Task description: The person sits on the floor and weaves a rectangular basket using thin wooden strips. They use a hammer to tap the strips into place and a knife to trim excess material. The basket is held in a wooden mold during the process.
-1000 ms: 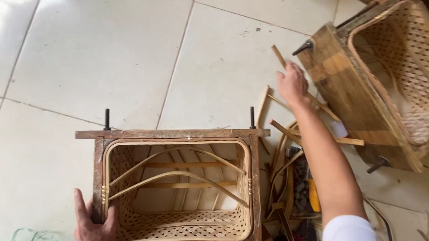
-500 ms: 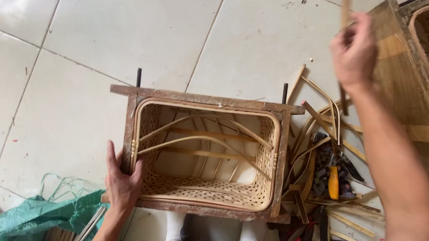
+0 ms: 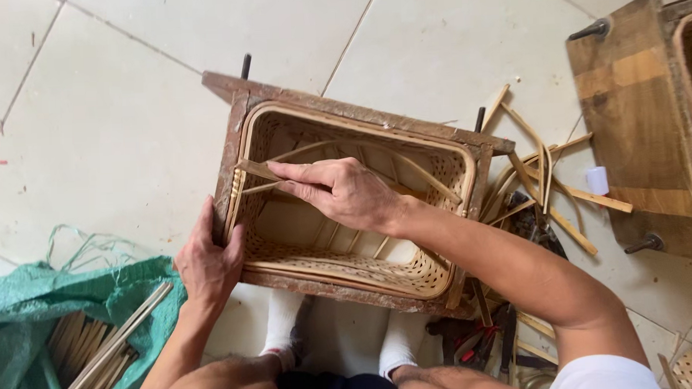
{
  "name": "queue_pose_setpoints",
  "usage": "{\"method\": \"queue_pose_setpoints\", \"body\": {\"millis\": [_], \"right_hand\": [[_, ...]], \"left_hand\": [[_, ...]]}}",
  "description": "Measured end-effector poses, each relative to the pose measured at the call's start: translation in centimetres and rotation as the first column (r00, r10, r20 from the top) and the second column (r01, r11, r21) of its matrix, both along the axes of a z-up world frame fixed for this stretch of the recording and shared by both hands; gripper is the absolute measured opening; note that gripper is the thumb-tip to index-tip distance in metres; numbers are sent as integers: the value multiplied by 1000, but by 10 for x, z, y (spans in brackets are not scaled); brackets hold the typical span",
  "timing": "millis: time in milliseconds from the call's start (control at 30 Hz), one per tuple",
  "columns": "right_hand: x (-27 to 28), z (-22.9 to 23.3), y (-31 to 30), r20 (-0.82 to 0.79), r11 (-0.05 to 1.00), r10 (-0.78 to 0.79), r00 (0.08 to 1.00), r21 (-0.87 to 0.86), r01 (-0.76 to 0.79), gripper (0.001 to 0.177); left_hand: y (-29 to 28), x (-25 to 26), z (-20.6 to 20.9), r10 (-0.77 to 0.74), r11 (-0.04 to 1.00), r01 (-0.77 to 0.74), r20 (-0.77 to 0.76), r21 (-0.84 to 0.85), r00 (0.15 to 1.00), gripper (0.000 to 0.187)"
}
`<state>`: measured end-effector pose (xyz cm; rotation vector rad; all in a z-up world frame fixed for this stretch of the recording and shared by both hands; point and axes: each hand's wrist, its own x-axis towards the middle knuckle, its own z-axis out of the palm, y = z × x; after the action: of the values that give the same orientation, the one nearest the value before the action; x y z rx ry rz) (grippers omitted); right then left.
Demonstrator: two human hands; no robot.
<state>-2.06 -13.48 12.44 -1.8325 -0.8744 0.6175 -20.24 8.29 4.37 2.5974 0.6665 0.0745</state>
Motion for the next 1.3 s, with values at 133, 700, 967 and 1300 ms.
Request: {"method": "queue_pose_setpoints", "body": {"millis": [133,700,967,1300], "right_hand": [[4,-16,1,-25,999,50,998,-11,-51,39],[-9,-20,32,-191,913,221,956,-304,-271,38],[-12,-29,37,-263,902,270,926,-267,-339,37],[-39,-99,-36,728,969,-196,656,246,17,26]], "left_hand": [[0,4,-1,-6,1000,6,21,7,1000,70],[5,9,24,-179,983,184,259,5,949,57],[8,13,34,-340,940,330,260,84,904,41],[-20,12,26,-168,982,184,223,-51,960,60]]}}
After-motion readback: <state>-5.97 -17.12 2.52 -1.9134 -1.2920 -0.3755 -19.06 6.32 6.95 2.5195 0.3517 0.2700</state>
